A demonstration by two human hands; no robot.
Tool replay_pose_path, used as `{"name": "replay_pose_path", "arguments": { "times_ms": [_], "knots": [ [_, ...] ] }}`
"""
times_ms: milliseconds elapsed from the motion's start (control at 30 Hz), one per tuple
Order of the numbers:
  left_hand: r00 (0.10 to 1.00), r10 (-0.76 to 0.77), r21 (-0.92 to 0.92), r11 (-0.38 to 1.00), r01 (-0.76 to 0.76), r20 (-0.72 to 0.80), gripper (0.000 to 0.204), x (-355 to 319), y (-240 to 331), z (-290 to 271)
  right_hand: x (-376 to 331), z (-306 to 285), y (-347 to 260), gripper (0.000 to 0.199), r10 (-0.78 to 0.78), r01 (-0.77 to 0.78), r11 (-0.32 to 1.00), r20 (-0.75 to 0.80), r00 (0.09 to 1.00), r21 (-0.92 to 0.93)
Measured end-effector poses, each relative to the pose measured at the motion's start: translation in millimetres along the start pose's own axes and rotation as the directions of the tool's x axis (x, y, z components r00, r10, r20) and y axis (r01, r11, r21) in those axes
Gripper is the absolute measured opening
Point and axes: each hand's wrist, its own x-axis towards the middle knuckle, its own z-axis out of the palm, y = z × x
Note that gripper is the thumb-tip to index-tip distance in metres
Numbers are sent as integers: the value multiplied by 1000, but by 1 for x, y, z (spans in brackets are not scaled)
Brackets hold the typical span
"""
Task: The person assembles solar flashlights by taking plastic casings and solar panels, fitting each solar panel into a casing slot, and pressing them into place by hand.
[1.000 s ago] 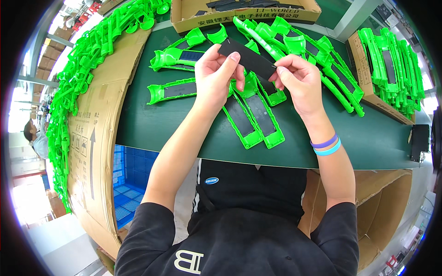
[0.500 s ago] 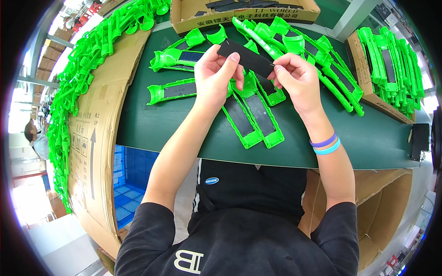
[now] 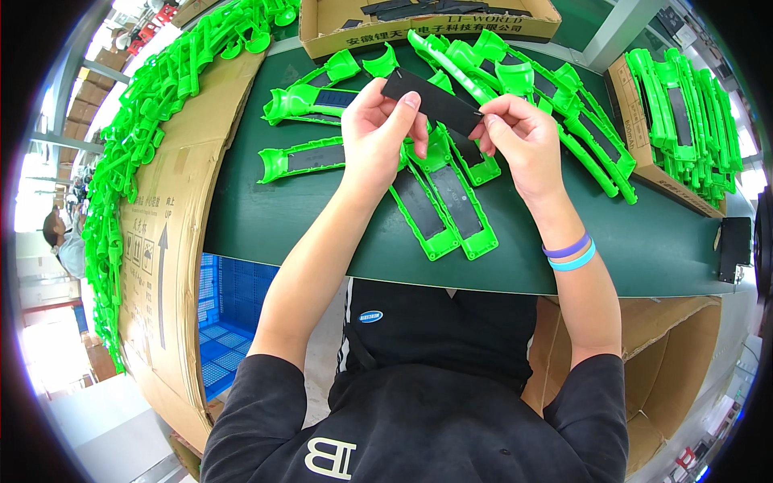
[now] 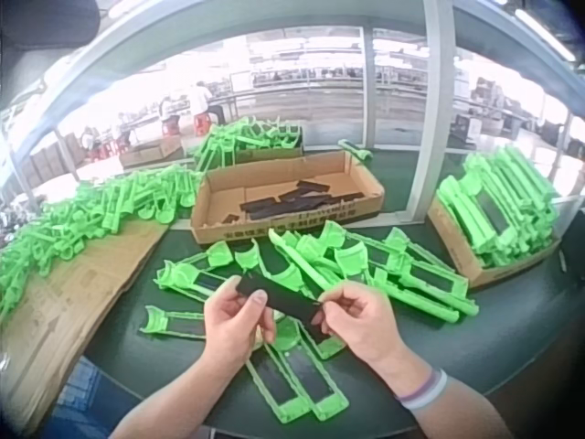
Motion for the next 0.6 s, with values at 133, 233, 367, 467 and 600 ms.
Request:
{"name": "replay_pose_path", "arguments": {
  "times_ms": [133, 233, 367, 467, 600],
  "knots": [
    [1000, 22, 21, 1000, -22, 16, 9, 3, 2, 0, 4, 1, 2, 10, -24, 24, 999, 18, 1000, 28],
    [998, 54, 130, 990, -50, -32, 7, 4, 14, -2, 8, 6, 3, 11, -21, 20, 999, 35, 999, 36],
    [998, -36, 12, 999, 37, -45, 14, 6, -11, 3, 6, -7, 12, 9, -5, 2, 997, -47, 999, -80],
    [996, -27, 15, 1000, 25, 87, 13, 4, -20, 4, 2, -14, 13, 9, -74, 67, 986, -42, 996, -150],
    [992, -4, 26, 1000, 0, 127, 12, -4, -18, 1, 2, -19, 20, 9, -89, 83, 977, -24, 996, -199]
  ]
}}
